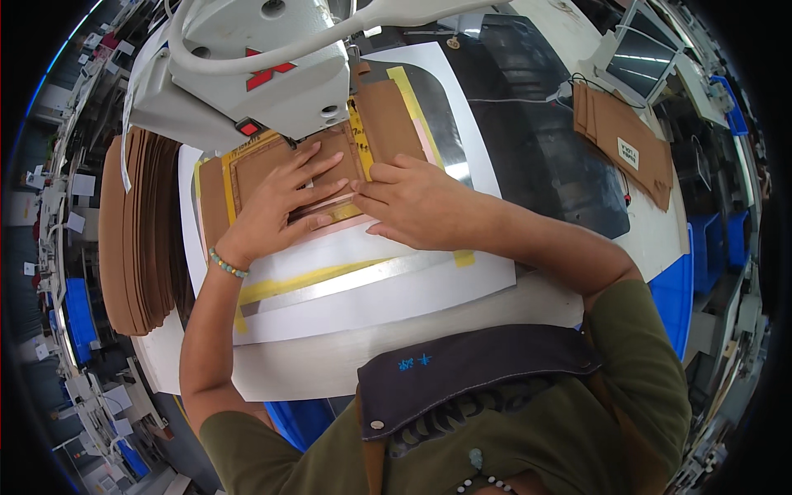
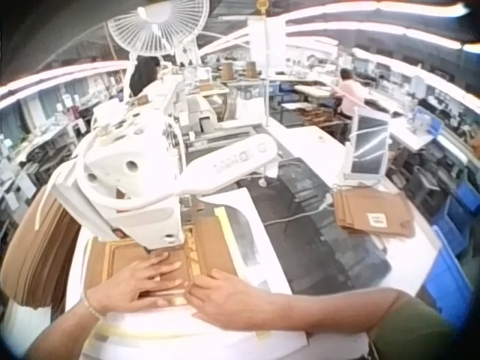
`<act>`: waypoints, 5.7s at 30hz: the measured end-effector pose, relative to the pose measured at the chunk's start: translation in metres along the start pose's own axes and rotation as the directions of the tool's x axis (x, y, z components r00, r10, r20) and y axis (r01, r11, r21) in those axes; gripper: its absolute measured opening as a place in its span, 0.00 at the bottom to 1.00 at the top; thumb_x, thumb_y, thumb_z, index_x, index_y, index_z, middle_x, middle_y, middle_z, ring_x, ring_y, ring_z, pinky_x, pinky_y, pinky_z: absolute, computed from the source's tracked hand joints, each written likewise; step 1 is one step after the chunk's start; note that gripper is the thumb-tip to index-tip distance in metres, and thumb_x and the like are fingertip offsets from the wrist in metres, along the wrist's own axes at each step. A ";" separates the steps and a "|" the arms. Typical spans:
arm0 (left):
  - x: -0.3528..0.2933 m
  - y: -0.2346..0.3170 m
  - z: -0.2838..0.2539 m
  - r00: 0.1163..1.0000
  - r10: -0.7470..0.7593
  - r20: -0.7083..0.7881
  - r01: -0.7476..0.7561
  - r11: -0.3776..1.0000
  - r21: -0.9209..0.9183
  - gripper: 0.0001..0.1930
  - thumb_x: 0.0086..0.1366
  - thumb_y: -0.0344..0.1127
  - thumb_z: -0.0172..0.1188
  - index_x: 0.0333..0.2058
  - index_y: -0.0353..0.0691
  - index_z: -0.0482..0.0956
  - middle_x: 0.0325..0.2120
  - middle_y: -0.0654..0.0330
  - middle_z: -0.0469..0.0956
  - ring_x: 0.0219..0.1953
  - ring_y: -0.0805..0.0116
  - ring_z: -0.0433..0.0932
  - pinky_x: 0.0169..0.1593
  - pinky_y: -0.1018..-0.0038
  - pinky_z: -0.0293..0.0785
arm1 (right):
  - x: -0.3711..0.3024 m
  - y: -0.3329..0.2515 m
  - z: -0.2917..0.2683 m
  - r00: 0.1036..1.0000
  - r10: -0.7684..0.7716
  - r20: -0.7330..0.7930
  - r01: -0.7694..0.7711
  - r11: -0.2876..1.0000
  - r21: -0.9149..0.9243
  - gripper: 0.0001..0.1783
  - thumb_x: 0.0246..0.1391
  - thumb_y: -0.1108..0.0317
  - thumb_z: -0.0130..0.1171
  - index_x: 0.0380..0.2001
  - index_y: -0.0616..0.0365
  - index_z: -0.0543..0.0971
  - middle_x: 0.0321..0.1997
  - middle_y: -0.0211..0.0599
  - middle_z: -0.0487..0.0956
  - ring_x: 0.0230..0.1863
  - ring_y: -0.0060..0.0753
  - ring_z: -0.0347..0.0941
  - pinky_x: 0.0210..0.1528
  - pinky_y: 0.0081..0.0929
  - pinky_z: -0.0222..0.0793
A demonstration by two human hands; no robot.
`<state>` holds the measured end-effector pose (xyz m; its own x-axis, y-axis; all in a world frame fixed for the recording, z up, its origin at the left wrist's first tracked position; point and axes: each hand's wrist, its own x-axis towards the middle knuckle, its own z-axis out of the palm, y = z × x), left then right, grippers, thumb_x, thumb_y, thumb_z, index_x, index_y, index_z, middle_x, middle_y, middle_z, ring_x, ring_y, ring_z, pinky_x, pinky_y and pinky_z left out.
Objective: Operating an industrial sewing machine to attach labels and reinforce panels for leather or fabric goods.
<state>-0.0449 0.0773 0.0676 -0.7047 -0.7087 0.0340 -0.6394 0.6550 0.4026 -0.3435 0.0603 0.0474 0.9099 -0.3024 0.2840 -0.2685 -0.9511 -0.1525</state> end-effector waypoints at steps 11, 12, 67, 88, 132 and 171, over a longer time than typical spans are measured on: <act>0.013 -0.017 0.000 0.999 -0.051 -0.010 0.051 0.998 0.024 0.32 0.70 0.50 0.64 0.70 0.48 0.78 0.77 0.56 0.66 0.79 0.43 0.59 0.80 0.53 0.56 | -0.001 0.032 -0.004 0.973 0.054 -0.226 -0.066 0.997 -0.046 0.21 0.68 0.52 0.64 0.54 0.57 0.86 0.60 0.36 0.84 0.62 0.37 0.74 0.66 0.38 0.68; 0.015 -0.018 0.000 0.998 -0.065 -0.015 0.066 0.995 0.072 0.31 0.71 0.51 0.65 0.70 0.49 0.78 0.76 0.57 0.67 0.75 0.43 0.64 0.77 0.54 0.60 | -0.002 0.036 -0.005 0.980 0.078 -0.182 -0.089 0.994 -0.058 0.20 0.69 0.53 0.64 0.53 0.56 0.87 0.61 0.37 0.84 0.63 0.38 0.74 0.66 0.38 0.69; -0.025 -0.139 -0.013 0.456 -0.850 -0.263 0.627 0.517 -0.583 0.34 0.66 0.55 0.77 0.59 0.33 0.83 0.55 0.57 0.84 0.54 0.69 0.80 0.63 0.73 0.73 | -0.035 0.046 -0.029 0.975 0.098 -0.200 -0.073 0.989 0.130 0.15 0.65 0.62 0.66 0.49 0.60 0.86 0.48 0.40 0.84 0.55 0.46 0.77 0.59 0.43 0.74; -0.028 -0.095 0.027 0.266 -0.859 -0.438 -0.278 0.367 -0.888 0.13 0.75 0.30 0.63 0.55 0.35 0.83 0.49 0.60 0.86 0.52 0.71 0.84 0.57 0.71 0.80 | -0.023 0.056 -0.010 0.949 0.263 -0.175 -0.214 0.942 0.259 0.10 0.55 0.62 0.74 0.32 0.55 0.86 0.39 0.35 0.85 0.50 0.43 0.80 0.51 0.43 0.79; -0.551 0.242 0.299 0.022 -0.836 -0.549 0.998 -0.015 0.064 0.53 0.58 0.35 0.76 0.80 0.42 0.58 0.78 0.45 0.60 0.78 0.41 0.60 0.79 0.53 0.59 | -0.020 0.061 -0.009 0.868 0.482 -0.123 -0.272 0.666 0.695 0.09 0.66 0.68 0.69 0.45 0.63 0.88 0.39 0.32 0.88 0.42 0.21 0.81 0.50 0.23 0.77; 0.032 0.035 0.058 0.909 -0.323 -0.265 0.390 0.883 0.262 0.39 0.76 0.60 0.55 0.71 0.32 0.71 0.78 0.35 0.55 0.81 0.36 0.48 0.81 0.44 0.42 | 0.064 0.122 -0.013 0.799 0.548 0.248 -0.593 0.648 0.478 0.14 0.49 0.60 0.81 0.30 0.57 0.86 0.26 0.29 0.84 0.28 0.26 0.77 0.35 0.29 0.72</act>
<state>-0.1073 0.0923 0.0298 -0.3523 -0.9248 0.1435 -0.9199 0.3704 0.1286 -0.3218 -0.0761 0.0598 0.6583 -0.7472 -0.0909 -0.5619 -0.4074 -0.7199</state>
